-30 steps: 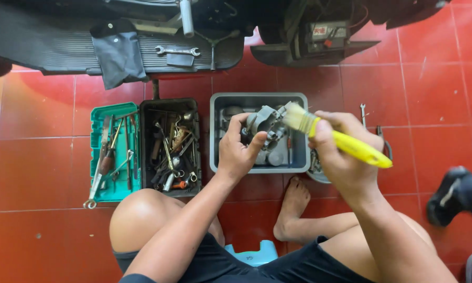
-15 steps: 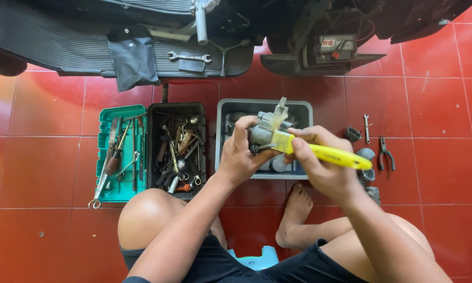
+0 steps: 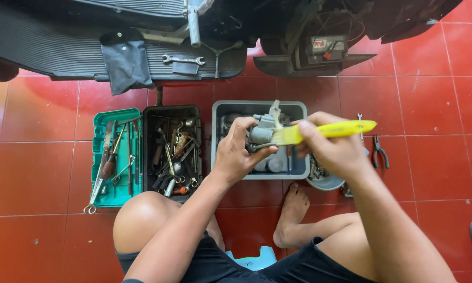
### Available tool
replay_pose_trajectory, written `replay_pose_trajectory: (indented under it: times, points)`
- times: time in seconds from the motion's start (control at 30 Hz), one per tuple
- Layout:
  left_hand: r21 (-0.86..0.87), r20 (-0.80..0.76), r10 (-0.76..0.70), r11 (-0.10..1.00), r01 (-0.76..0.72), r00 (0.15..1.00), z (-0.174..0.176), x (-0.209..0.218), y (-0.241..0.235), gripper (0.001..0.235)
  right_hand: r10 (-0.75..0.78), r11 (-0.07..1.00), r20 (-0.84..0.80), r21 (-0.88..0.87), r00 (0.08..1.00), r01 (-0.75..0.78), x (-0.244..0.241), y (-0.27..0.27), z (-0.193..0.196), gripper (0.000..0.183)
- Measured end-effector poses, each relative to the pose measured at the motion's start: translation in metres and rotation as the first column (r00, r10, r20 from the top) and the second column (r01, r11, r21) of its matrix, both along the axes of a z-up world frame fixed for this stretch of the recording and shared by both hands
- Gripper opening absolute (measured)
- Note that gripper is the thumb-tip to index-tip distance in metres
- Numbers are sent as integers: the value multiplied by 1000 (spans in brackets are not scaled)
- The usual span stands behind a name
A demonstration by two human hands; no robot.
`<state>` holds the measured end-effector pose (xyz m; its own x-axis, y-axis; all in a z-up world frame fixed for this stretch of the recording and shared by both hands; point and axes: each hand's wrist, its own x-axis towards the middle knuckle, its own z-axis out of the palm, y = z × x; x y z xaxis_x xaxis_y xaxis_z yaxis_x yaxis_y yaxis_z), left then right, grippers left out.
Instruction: The person sits on a stool and cleans disassembled carburetor parts. They use a small metal rod to clear internal passages and a yellow brush to scrub the exterior surfaces of the metal components. The parts are handled over a grey basin and a plastic tray containing other tools and parts.
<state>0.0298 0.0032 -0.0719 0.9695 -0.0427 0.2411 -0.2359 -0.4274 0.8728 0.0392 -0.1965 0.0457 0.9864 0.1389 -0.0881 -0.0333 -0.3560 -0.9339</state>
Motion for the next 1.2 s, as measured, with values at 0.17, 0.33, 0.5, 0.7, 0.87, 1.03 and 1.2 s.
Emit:
replay_pose_trajectory:
  times: [0.17, 0.33, 0.5, 0.7, 0.87, 1.03, 1.2]
  points:
    - [12, -5, -56, 998, 56, 998, 6, -5, -2, 66, -33, 999, -68, 38, 997, 35, 5, -23, -5, 28]
    - [41, -26, -91, 995, 92, 996, 3, -7, -3, 66, -65, 993, 59, 98, 996, 59, 2, -9, -20, 34]
    - [-27, -109, 33, 999, -36, 994, 3, -4, 3, 72, -144, 984, 109, 121, 983, 131, -26, 29, -17, 27]
    - [6, -3, 38, 999, -38, 999, -9, -8, -1, 68, -67, 992, 96, 115, 993, 55, -11, 15, -36, 29]
    - [47, 41, 7, 999, -9, 999, 0, -7, 4, 66, -11, 996, 231, -78, 973, 30, -18, 23, -27, 20]
    - [0, -35, 11, 1000, -11, 999, 13, -4, 10, 67, 59, 986, 259, -168, 964, -15, -9, 6, -2, 22]
    - [-285, -341, -55, 957, -47, 939, 44, 2, 19, 63, -239, 969, 284, 135, 929, 208, -6, -28, 3, 43]
